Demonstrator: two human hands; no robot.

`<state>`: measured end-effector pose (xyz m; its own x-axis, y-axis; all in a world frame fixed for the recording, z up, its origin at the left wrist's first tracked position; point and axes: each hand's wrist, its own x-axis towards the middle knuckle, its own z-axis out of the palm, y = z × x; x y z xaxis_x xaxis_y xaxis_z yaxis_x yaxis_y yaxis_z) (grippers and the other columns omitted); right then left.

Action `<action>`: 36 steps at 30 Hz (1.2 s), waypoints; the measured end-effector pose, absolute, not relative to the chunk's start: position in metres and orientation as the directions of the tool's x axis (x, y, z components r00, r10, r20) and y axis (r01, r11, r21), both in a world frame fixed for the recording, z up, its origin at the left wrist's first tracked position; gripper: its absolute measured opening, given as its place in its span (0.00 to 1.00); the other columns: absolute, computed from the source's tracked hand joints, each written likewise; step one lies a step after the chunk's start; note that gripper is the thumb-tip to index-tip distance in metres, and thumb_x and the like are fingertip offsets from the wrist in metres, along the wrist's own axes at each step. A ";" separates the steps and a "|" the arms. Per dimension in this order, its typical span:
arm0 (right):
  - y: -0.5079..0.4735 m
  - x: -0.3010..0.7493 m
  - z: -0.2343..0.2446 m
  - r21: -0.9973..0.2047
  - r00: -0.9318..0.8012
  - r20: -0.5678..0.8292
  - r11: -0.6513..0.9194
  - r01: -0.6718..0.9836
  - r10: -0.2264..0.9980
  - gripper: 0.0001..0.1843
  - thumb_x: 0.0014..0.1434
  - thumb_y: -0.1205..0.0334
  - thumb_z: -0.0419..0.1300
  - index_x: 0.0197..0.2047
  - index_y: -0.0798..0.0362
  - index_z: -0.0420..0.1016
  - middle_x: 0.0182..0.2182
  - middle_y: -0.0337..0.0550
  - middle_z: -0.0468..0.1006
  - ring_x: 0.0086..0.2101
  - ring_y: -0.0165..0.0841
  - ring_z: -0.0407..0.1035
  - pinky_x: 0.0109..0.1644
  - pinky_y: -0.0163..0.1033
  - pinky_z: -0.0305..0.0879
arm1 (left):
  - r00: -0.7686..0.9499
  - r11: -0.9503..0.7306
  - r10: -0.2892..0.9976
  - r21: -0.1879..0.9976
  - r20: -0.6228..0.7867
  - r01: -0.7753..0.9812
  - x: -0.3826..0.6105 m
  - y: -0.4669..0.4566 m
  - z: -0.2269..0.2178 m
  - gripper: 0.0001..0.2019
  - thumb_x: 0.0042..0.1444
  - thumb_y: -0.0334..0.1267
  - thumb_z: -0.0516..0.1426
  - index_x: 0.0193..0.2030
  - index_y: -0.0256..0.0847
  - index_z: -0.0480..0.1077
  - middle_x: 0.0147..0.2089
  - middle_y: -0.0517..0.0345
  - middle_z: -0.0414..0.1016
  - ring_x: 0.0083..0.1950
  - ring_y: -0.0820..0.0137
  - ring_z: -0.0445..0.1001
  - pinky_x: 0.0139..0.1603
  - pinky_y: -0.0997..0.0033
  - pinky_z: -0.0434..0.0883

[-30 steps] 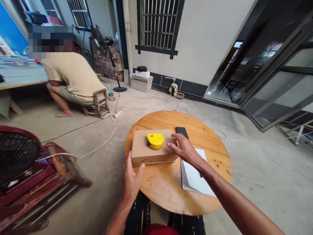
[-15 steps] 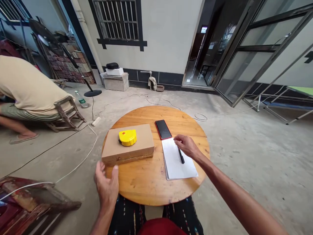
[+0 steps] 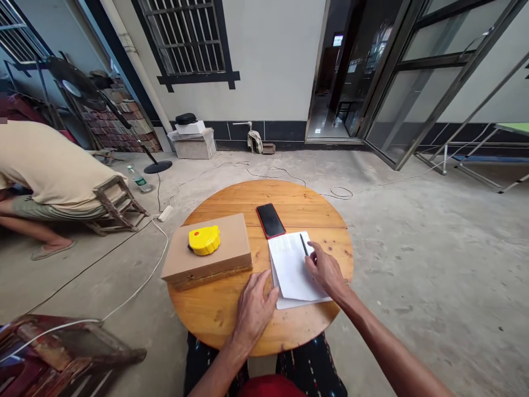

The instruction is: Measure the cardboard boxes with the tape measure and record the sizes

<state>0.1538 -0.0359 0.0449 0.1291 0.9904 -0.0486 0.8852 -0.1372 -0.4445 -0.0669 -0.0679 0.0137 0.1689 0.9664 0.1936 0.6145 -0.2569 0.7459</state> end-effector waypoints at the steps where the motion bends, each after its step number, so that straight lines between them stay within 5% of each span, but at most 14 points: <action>1: -0.043 0.161 0.045 -0.525 0.136 -0.019 -0.125 0.842 0.991 0.27 0.64 0.64 0.47 0.66 0.58 0.58 0.36 0.46 0.80 0.33 0.35 0.74 0.39 0.37 0.64 | 0.183 -0.261 0.965 0.747 0.187 0.611 -0.062 -0.066 0.014 0.20 0.59 0.41 0.56 0.58 0.42 0.71 0.50 0.48 0.75 0.49 0.59 0.76 0.50 0.60 0.75; 5: -0.074 0.187 0.043 -0.831 0.210 0.022 -0.099 0.548 0.977 0.22 0.64 0.58 0.48 0.56 0.56 0.71 0.26 0.38 0.72 0.24 0.32 0.66 0.31 0.36 0.62 | 0.168 -0.213 0.976 0.798 0.142 0.563 -0.053 -0.061 0.016 0.22 0.61 0.41 0.53 0.61 0.42 0.68 0.52 0.47 0.73 0.52 0.60 0.75 0.53 0.60 0.72; 11: -0.096 0.194 0.039 -0.968 0.292 -0.013 -0.085 0.237 0.956 0.18 0.62 0.51 0.55 0.48 0.54 0.75 0.24 0.36 0.68 0.22 0.29 0.63 0.27 0.34 0.63 | 0.085 -0.084 0.995 0.853 0.046 0.515 -0.056 -0.046 0.025 0.23 0.65 0.42 0.42 0.59 0.35 0.68 0.53 0.44 0.76 0.53 0.61 0.75 0.55 0.60 0.70; 15: -0.101 0.192 0.036 -0.997 0.255 -0.013 -0.031 0.069 0.967 0.14 0.59 0.54 0.60 0.46 0.52 0.75 0.29 0.40 0.75 0.25 0.30 0.68 0.27 0.34 0.66 | 0.089 -0.059 0.996 0.818 0.009 0.572 -0.052 -0.040 0.022 0.26 0.63 0.48 0.48 0.62 0.34 0.65 0.42 0.51 0.78 0.38 0.65 0.77 0.43 0.66 0.73; 20: -0.107 0.189 0.033 -0.988 0.287 0.064 0.101 -0.116 0.956 0.17 0.56 0.57 0.65 0.49 0.47 0.72 0.38 0.43 0.79 0.39 0.38 0.77 0.34 0.37 0.73 | 0.110 -0.074 0.994 0.721 -0.004 0.689 -0.042 -0.037 0.009 0.25 0.56 0.37 0.56 0.61 0.38 0.65 0.38 0.58 0.77 0.31 0.70 0.74 0.36 0.70 0.71; 27: -0.110 0.185 0.034 -0.964 0.440 0.065 0.171 -0.206 0.896 0.09 0.63 0.53 0.61 0.41 0.49 0.73 0.22 0.33 0.72 0.23 0.28 0.70 0.30 0.34 0.67 | 0.178 -0.194 0.981 0.555 0.083 0.809 -0.039 -0.038 0.008 0.20 0.56 0.30 0.57 0.57 0.38 0.70 0.46 0.50 0.76 0.47 0.60 0.76 0.46 0.63 0.72; 36: -0.102 0.180 0.024 -0.980 0.461 0.004 0.095 -0.175 0.887 0.11 0.60 0.53 0.64 0.35 0.52 0.76 0.19 0.35 0.72 0.22 0.30 0.70 0.27 0.34 0.64 | 0.326 -0.406 0.911 0.426 0.252 0.808 -0.046 -0.039 -0.005 0.15 0.57 0.25 0.56 0.50 0.41 0.74 0.55 0.46 0.71 0.53 0.57 0.72 0.53 0.54 0.72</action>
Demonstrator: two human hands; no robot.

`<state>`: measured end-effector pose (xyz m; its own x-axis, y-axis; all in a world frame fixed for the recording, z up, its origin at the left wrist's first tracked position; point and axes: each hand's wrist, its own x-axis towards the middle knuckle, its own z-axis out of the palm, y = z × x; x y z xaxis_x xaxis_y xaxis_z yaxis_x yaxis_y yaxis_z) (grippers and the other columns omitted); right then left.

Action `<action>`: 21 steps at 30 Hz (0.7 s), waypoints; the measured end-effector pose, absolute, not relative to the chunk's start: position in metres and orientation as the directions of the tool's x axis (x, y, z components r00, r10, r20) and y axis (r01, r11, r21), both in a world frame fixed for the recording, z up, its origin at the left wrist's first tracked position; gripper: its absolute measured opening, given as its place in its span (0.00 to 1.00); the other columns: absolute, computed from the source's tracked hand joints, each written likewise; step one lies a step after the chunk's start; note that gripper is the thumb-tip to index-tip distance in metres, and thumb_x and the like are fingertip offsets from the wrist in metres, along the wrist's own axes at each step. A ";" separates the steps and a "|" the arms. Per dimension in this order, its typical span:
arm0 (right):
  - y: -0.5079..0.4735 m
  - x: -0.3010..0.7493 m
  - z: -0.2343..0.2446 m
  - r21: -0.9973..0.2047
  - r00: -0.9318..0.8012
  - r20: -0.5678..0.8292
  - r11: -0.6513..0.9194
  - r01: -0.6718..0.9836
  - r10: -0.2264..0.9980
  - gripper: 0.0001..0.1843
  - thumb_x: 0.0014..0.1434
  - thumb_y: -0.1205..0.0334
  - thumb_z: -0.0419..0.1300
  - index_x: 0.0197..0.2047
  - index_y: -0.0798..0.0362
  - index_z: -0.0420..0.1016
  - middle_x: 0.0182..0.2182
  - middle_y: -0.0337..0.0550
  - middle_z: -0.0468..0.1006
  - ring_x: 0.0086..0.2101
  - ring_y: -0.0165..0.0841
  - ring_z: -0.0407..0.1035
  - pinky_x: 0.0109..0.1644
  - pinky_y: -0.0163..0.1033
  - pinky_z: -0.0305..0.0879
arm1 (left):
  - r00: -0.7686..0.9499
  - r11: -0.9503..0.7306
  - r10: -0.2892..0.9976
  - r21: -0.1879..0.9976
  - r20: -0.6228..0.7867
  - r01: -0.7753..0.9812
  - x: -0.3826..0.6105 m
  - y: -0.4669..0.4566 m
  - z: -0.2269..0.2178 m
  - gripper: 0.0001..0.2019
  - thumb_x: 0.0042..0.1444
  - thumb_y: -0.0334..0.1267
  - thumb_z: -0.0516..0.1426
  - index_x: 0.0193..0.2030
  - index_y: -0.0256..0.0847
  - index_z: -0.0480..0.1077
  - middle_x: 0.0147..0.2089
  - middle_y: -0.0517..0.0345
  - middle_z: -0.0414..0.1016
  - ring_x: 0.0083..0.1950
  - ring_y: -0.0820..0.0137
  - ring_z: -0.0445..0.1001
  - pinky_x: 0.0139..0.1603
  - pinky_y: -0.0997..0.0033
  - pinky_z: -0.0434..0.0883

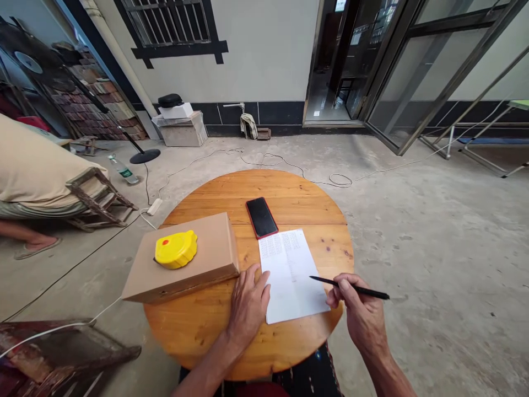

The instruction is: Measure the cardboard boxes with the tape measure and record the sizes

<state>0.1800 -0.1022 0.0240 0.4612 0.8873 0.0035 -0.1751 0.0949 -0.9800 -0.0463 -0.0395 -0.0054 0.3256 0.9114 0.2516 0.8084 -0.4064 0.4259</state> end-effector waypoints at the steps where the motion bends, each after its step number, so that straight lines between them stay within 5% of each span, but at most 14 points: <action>1: -0.100 0.179 0.023 -0.982 0.464 -0.008 0.079 -0.169 0.886 0.11 0.60 0.53 0.65 0.32 0.52 0.75 0.19 0.34 0.71 0.21 0.29 0.69 0.27 0.34 0.64 | 0.359 -0.461 0.882 0.394 0.306 0.795 -0.048 -0.039 -0.007 0.15 0.57 0.24 0.55 0.49 0.41 0.74 0.56 0.46 0.70 0.54 0.56 0.71 0.53 0.53 0.71; 4: -0.094 0.174 0.021 -0.979 0.433 -0.054 0.038 -0.202 0.900 0.12 0.60 0.52 0.63 0.35 0.53 0.77 0.18 0.35 0.71 0.21 0.30 0.70 0.26 0.34 0.64 | 0.475 -0.618 0.767 0.298 0.432 0.727 -0.051 -0.038 -0.009 0.18 0.55 0.18 0.53 0.48 0.39 0.73 0.57 0.46 0.71 0.56 0.56 0.68 0.54 0.53 0.71; 8: -0.082 0.169 0.020 -0.968 0.391 -0.087 0.014 -0.249 0.916 0.16 0.61 0.49 0.61 0.42 0.54 0.79 0.26 0.45 0.80 0.25 0.35 0.74 0.26 0.36 0.66 | 0.570 -0.692 0.717 0.313 0.401 0.650 -0.051 -0.032 -0.004 0.18 0.53 0.17 0.52 0.46 0.38 0.72 0.53 0.50 0.75 0.53 0.58 0.69 0.52 0.55 0.72; 13: -0.064 0.161 0.021 -0.993 0.312 -0.093 -0.063 -0.104 0.946 0.09 0.61 0.55 0.64 0.35 0.52 0.75 0.21 0.39 0.78 0.23 0.31 0.70 0.28 0.34 0.66 | 0.593 -0.665 0.747 0.349 0.302 0.660 -0.048 -0.025 0.004 0.11 0.57 0.22 0.55 0.44 0.38 0.71 0.49 0.51 0.76 0.49 0.58 0.71 0.48 0.54 0.73; 21: -0.037 0.136 0.025 -0.985 0.084 -0.109 -0.119 0.127 0.991 0.12 0.65 0.52 0.59 0.40 0.52 0.76 0.24 0.40 0.78 0.26 0.33 0.72 0.31 0.36 0.68 | 0.540 -0.622 0.782 0.412 0.310 0.666 -0.054 -0.025 0.000 0.10 0.62 0.28 0.54 0.49 0.38 0.70 0.51 0.51 0.76 0.46 0.61 0.72 0.45 0.58 0.73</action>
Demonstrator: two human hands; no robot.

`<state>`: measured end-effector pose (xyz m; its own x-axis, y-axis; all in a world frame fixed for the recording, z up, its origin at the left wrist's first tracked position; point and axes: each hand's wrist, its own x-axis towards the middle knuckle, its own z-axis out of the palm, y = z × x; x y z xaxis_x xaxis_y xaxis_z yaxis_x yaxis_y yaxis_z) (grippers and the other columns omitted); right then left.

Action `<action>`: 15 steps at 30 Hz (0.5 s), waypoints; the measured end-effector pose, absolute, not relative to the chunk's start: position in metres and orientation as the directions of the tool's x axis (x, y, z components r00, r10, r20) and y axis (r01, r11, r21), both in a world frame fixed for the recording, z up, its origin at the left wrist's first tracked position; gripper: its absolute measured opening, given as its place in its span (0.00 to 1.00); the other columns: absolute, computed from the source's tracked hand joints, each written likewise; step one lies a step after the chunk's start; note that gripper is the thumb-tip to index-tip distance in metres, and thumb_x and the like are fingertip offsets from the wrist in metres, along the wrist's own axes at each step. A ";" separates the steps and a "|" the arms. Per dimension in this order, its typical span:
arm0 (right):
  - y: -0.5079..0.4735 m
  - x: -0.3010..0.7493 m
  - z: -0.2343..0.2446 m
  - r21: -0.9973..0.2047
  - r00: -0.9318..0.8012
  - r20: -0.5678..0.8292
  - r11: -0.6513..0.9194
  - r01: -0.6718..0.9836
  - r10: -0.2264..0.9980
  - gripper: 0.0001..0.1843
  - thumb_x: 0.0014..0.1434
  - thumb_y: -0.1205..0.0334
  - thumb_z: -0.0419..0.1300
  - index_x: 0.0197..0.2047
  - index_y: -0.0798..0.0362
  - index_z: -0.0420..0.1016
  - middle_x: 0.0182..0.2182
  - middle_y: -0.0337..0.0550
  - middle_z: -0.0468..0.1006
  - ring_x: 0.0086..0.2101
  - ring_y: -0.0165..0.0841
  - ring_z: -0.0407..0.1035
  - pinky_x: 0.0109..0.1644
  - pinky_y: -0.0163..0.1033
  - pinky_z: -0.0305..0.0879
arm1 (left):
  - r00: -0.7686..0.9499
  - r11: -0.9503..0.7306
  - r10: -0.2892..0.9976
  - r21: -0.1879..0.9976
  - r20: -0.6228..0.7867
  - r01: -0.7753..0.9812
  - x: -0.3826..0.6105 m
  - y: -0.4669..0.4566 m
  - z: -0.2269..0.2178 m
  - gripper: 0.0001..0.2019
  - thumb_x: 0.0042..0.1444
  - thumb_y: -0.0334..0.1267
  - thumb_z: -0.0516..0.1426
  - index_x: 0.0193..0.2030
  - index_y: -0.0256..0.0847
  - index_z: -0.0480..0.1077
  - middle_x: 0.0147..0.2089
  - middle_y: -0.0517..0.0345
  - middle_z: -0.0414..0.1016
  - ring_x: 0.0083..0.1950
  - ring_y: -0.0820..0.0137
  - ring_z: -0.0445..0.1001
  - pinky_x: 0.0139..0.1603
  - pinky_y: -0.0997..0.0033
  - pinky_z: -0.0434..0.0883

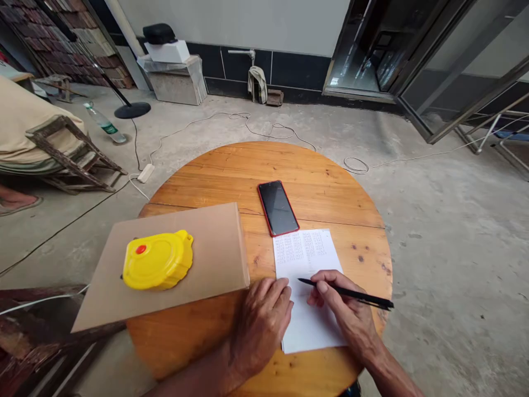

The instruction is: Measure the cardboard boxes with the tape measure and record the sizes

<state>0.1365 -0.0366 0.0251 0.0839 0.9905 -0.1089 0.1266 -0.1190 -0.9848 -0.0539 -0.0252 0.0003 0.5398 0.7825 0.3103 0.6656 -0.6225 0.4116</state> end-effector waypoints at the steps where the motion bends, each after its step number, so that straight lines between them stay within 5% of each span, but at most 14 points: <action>1: -0.033 0.134 0.025 -0.981 0.071 -0.103 -0.114 0.160 0.992 0.12 0.65 0.52 0.59 0.38 0.52 0.76 0.24 0.40 0.78 0.26 0.33 0.72 0.32 0.36 0.68 | 0.533 -0.616 0.788 0.411 0.309 0.672 -0.055 -0.025 0.000 0.10 0.62 0.29 0.54 0.50 0.37 0.70 0.52 0.51 0.76 0.45 0.61 0.72 0.45 0.58 0.73; 15: 0.003 0.110 0.018 -0.902 -0.019 0.050 0.054 0.429 0.999 0.10 0.65 0.58 0.56 0.34 0.52 0.75 0.21 0.36 0.73 0.21 0.29 0.66 0.25 0.33 0.63 | 0.480 -0.574 0.819 0.445 0.314 0.688 -0.057 -0.023 0.002 0.13 0.62 0.30 0.55 0.53 0.35 0.70 0.55 0.50 0.77 0.44 0.61 0.75 0.41 0.61 0.74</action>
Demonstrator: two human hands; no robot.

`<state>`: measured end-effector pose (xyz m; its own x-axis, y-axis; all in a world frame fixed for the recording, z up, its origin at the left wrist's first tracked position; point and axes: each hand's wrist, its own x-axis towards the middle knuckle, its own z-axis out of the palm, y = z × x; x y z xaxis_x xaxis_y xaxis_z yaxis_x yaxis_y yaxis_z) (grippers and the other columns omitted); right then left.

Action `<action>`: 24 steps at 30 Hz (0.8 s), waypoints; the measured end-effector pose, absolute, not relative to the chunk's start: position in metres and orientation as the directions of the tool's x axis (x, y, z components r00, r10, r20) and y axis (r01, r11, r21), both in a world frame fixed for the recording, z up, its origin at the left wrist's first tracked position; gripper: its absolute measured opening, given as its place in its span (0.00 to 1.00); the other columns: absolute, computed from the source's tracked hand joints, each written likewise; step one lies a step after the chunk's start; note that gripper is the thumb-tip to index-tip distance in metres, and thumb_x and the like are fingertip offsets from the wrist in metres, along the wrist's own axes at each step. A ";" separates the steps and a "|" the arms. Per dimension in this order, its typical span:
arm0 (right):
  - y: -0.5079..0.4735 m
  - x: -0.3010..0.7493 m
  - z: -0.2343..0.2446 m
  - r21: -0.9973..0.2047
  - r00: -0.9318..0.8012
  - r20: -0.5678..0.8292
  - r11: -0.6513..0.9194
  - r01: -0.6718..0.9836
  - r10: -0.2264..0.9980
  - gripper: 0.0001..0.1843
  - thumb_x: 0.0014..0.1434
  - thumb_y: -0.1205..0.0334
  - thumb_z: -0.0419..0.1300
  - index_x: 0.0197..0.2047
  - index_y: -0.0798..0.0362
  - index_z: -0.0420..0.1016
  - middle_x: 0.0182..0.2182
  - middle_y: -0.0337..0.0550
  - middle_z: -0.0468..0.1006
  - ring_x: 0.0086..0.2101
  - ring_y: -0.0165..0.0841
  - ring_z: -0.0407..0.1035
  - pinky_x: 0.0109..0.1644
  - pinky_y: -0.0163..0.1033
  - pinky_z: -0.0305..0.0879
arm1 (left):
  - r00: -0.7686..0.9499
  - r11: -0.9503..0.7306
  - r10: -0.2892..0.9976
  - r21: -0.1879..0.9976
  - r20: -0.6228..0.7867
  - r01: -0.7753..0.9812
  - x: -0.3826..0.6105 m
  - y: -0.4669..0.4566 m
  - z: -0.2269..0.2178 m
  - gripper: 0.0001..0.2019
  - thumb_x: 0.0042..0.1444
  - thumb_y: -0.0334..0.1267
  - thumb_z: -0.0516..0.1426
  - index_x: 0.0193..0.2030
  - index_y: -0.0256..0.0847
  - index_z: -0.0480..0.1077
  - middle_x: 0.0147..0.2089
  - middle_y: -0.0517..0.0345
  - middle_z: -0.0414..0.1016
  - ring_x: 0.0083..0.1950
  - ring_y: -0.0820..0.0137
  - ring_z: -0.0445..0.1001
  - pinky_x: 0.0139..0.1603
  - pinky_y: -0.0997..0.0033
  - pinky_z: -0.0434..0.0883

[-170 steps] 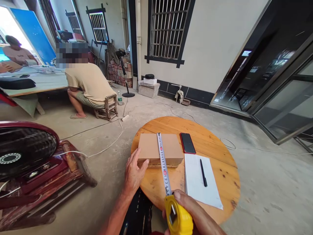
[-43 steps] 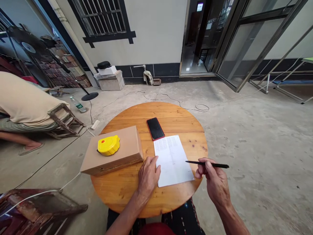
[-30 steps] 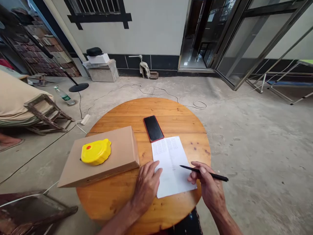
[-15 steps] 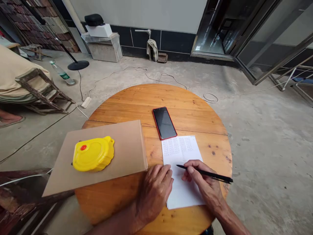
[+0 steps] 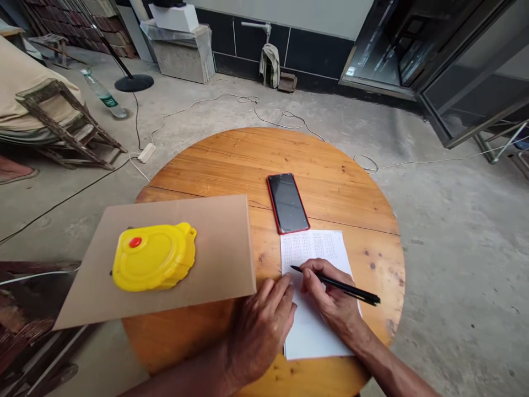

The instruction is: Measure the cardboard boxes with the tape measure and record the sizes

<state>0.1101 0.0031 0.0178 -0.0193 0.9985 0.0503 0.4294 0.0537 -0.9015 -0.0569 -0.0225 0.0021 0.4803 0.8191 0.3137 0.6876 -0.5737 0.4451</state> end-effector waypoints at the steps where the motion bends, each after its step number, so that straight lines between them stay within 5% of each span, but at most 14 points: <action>1: 0.003 0.110 0.015 -0.902 -0.008 0.045 0.044 0.430 0.999 0.10 0.65 0.58 0.56 0.33 0.52 0.74 0.20 0.36 0.72 0.21 0.29 0.66 0.24 0.33 0.63 | 0.483 -0.576 0.817 0.446 0.314 0.685 -0.057 -0.022 0.002 0.13 0.62 0.29 0.55 0.53 0.34 0.70 0.55 0.50 0.77 0.44 0.61 0.75 0.41 0.61 0.74; 24: 0.003 0.104 0.005 -0.841 -0.093 0.125 0.155 0.519 0.988 0.07 0.66 0.63 0.55 0.36 0.51 0.73 0.28 0.37 0.75 0.27 0.29 0.68 0.32 0.33 0.65 | 0.466 -0.579 0.815 0.440 0.345 0.687 -0.059 -0.020 0.002 0.17 0.62 0.27 0.53 0.58 0.31 0.68 0.53 0.45 0.78 0.44 0.61 0.77 0.44 0.60 0.77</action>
<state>0.1043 0.0035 0.0049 -0.0927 0.9879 0.1247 0.5189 0.1548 -0.8407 -0.0595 -0.0201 0.0018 0.4658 0.8149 0.3449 0.6867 -0.5787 0.4400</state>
